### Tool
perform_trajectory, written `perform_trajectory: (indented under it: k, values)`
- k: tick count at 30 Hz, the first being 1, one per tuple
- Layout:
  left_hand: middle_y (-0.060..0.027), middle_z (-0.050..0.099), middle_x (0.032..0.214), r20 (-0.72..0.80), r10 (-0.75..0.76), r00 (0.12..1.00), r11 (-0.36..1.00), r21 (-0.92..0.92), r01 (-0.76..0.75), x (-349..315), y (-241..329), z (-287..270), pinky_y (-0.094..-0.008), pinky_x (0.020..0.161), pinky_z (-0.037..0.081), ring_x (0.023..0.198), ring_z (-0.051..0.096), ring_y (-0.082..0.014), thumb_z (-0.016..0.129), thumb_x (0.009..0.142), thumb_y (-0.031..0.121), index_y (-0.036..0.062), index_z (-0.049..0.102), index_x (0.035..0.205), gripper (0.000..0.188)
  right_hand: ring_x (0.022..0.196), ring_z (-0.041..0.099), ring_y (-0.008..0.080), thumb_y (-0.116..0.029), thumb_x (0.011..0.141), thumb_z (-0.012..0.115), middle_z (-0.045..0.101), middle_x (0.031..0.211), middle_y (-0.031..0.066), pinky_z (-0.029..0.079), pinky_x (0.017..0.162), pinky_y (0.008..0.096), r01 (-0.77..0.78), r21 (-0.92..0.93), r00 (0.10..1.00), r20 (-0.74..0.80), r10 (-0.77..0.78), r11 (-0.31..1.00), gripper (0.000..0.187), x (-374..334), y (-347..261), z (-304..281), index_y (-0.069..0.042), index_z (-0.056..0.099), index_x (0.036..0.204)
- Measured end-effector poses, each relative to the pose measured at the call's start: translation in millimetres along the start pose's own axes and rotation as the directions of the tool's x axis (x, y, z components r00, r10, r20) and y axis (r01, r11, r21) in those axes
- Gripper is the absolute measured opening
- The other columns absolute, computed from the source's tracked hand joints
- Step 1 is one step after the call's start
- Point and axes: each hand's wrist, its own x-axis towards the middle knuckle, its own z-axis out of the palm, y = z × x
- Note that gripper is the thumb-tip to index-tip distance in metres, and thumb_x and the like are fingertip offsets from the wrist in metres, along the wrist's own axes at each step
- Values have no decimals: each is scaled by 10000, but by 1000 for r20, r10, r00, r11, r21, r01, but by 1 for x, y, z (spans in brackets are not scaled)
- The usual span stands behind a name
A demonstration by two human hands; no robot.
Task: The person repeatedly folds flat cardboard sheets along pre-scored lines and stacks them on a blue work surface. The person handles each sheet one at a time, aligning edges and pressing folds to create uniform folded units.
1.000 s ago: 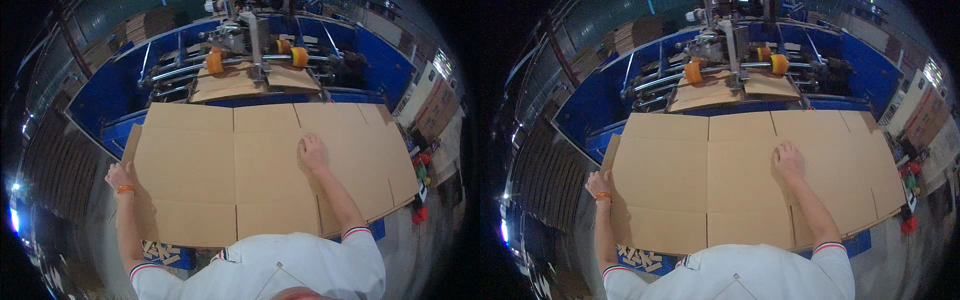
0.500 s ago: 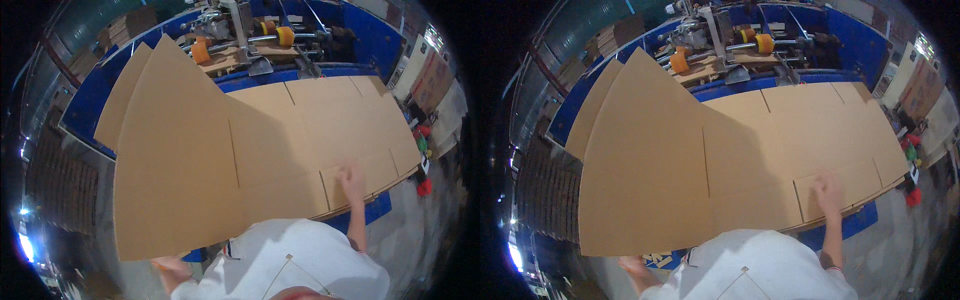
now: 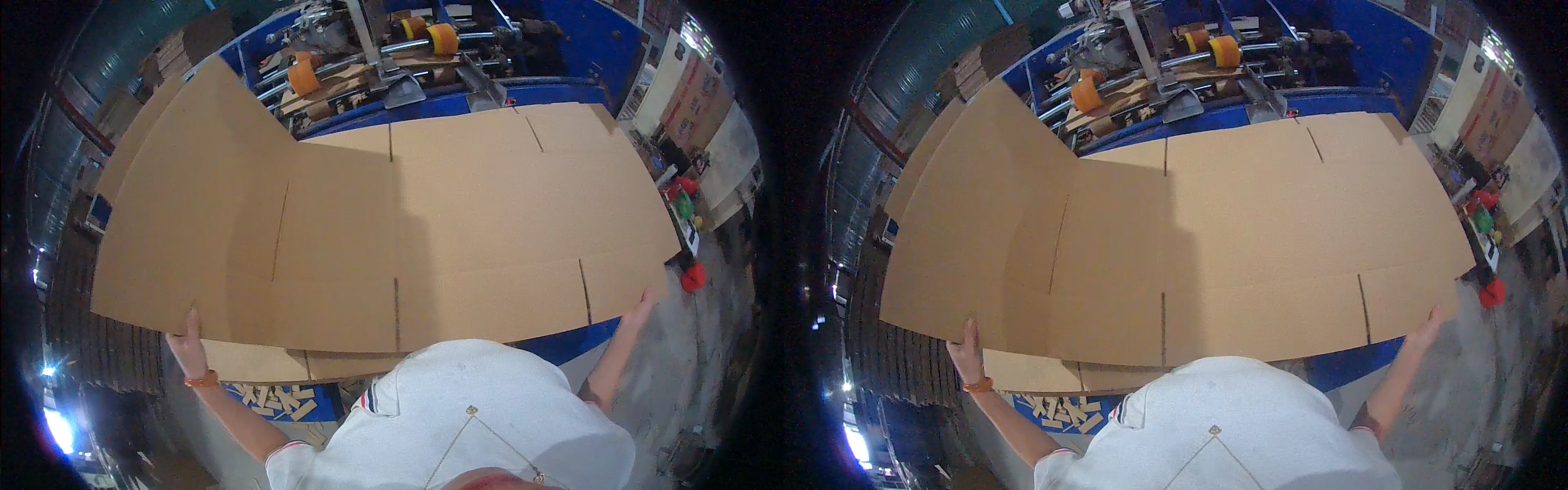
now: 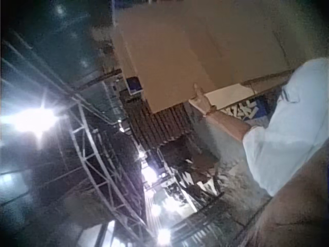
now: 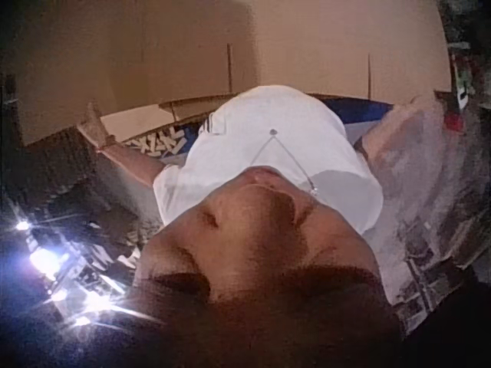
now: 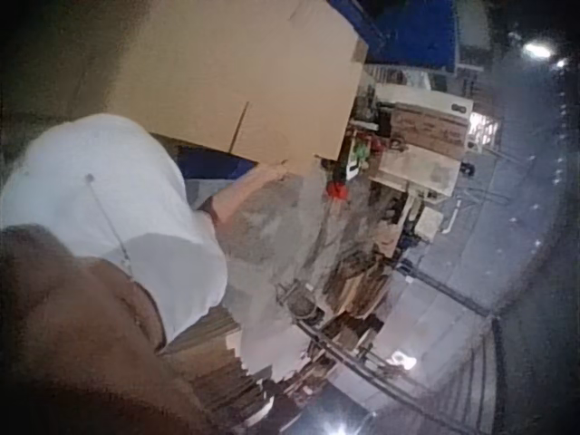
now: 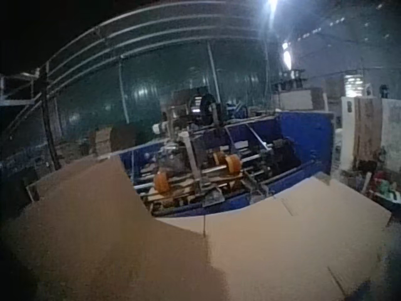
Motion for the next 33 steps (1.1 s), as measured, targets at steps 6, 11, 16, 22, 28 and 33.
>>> perform_trajectory:
  k: [6,11,16,22,28,33]
  values:
    - [-82,658,1039,-68,115,991,988,109,-107,-13,-46,29,-303,827,468,931,598,-173,682,908,157,-48,625,1081,274,1145,568,257,-249,981,528,565,1300,137,471,977,409,327,-54,941,-73,-330,943,446,-141,-16,118,56,500,1305]
    - [-107,661,1084,-158,143,977,984,131,-122,-28,-41,53,-302,831,475,955,603,-162,678,902,123,-60,637,1085,262,1068,610,261,-95,906,615,625,1215,131,482,943,392,662,-501,745,353,-566,558,372,-181,0,129,46,560,1246]
    - [-93,666,1077,-29,155,987,975,-159,-158,-35,-68,67,-294,786,501,932,615,-147,669,896,57,-38,637,1097,225,1127,614,317,-31,853,613,605,1275,192,489,932,380,974,-118,175,932,-316,194,435,-174,28,180,42,545,1277]
    - [-94,649,1185,229,183,956,964,147,-219,-59,-80,122,-318,884,494,1036,614,-178,658,835,-41,4,644,1165,333,1098,640,367,-76,901,530,611,1253,232,514,913,376,977,147,-60,886,-459,156,386,-141,42,236,30,567,1271]
    - [-153,482,1437,759,418,500,616,168,-770,-103,-45,176,-471,1111,341,1330,452,-342,620,662,-85,140,609,1299,676,1174,589,372,-348,881,611,590,1279,229,492,963,468,940,340,-340,936,-85,-24,502,-161,70,211,5,597,1237]
    - [-118,473,1448,873,281,398,570,182,-801,-113,-58,189,-533,1112,310,1333,435,-352,593,720,-18,202,565,1347,665,1187,556,373,-367,701,736,571,1297,203,459,998,490,891,447,-412,869,274,-78,617,-196,96,198,-64,609,1223]
